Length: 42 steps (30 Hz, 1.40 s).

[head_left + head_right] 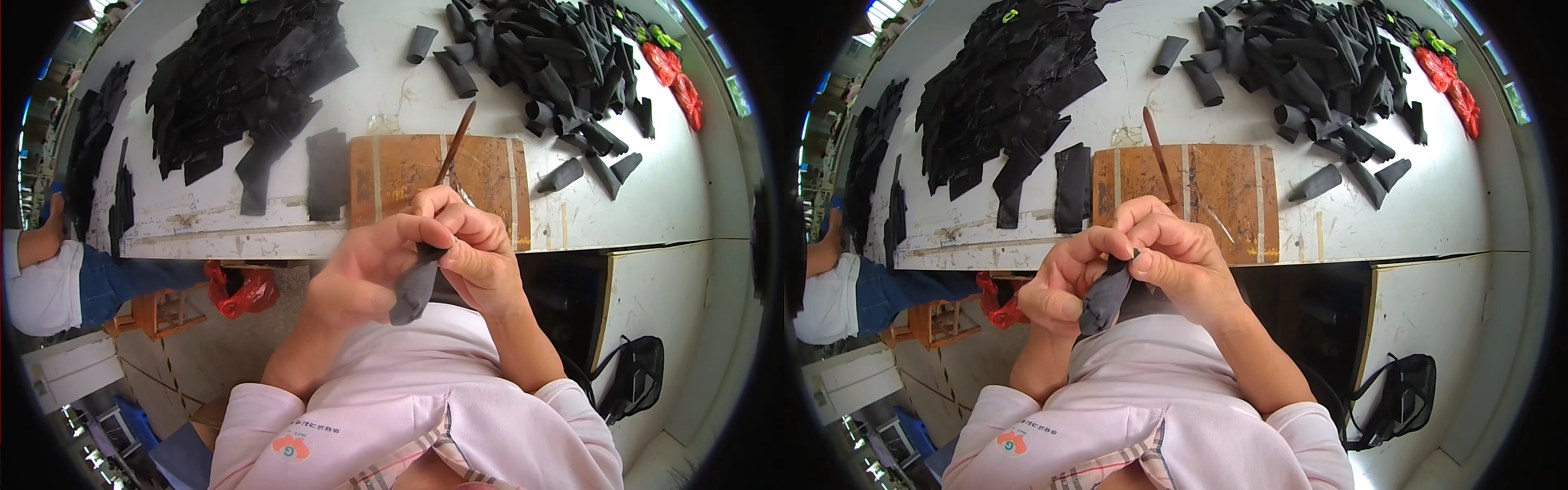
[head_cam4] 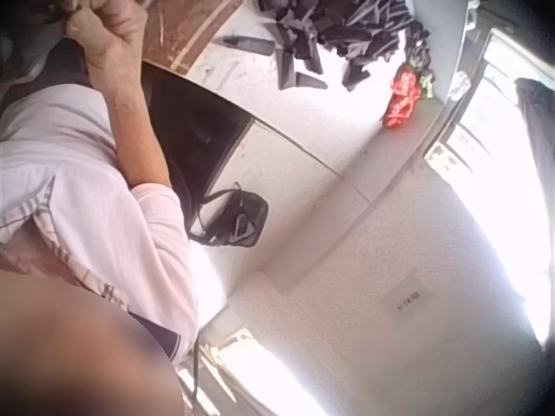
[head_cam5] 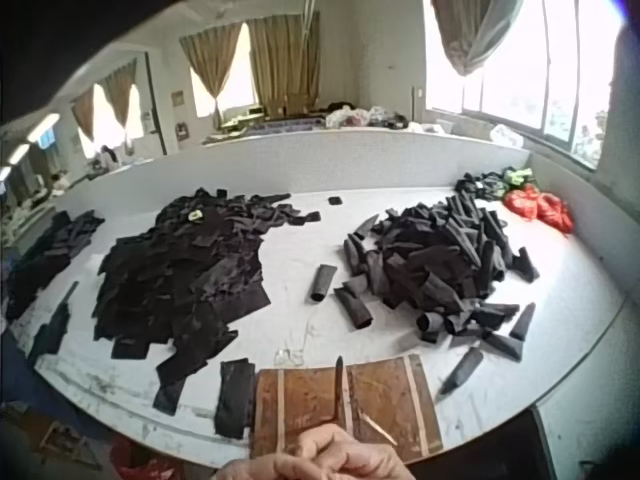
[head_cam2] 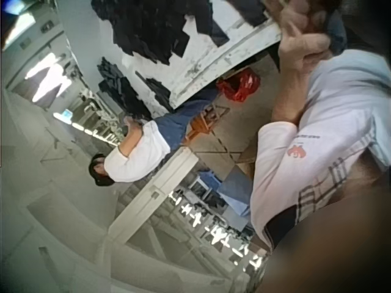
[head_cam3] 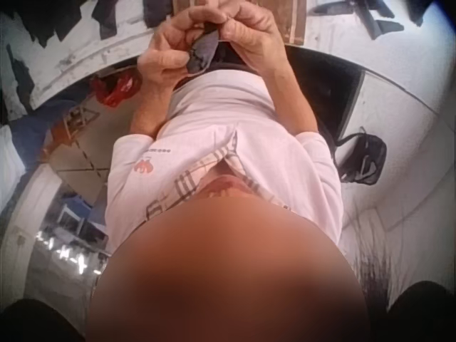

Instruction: Applying black material to small components using glue at a workstation.

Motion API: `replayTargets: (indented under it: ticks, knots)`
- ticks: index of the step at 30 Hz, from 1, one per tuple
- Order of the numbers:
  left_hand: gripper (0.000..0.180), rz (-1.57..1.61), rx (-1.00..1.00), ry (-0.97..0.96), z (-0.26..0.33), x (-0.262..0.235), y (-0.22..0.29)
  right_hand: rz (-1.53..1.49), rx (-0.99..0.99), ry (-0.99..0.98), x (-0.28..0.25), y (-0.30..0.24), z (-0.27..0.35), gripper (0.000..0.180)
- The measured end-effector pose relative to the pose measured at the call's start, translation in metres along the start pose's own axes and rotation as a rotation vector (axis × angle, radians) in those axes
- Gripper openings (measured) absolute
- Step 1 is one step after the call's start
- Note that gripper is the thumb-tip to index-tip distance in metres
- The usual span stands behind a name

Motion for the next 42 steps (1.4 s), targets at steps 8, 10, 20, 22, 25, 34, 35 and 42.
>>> replayTargets:
  ticks: [8, 10, 20, 22, 25, 34, 35, 42]
  knots:
    - [0.026, 0.342, 0.127, -0.103, -0.057, 0.029, 0.053, 0.5, -0.105, 0.211, 0.007, -0.096, -0.036, 0.02]
    - [0.024, 0.389, 0.074, -0.006, -0.074, 0.012, 0.053, 0.47, -0.02, 0.23, -0.01, -0.094, -0.056, 0.025]
    - [0.014, 0.666, 0.008, 0.149, -0.094, -0.027, 0.03, 0.311, 0.153, 0.109, -0.039, -0.057, -0.075, 0.022]
    - [0.019, 0.747, 0.022, 0.097, -0.095, -0.023, 0.032, 0.453, 0.12, 0.088, -0.032, -0.068, -0.076, 0.023]
    - [0.018, 0.795, -0.01, 0.237, -0.086, -0.045, 0.01, 0.14, 0.298, 0.087, -0.048, -0.027, -0.061, 0.023]
    - [0.013, 1.088, 0.05, 0.079, -0.087, 0.003, 0.04, 0.449, 0.14, -0.029, -0.023, -0.063, -0.085, 0.026]
    - [0.013, 1.092, 0.05, 0.086, -0.085, -0.009, 0.031, 0.446, 0.146, -0.027, -0.026, -0.056, -0.079, 0.026]
    - [0.024, 0.493, 0.127, 0.207, -0.078, -0.03, 0.021, 0.452, 0.162, -0.002, -0.056, -0.037, -0.071, 0.027]
Point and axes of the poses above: each hand's wrist, its own z-axis away from the middle knuckle, its own x-axis out of the palm, y = z × x, the point moved 10 cm from there along -z, towards the middle knuckle, and after that the axes turned 4 degrees about z, right-handed, at the moved point
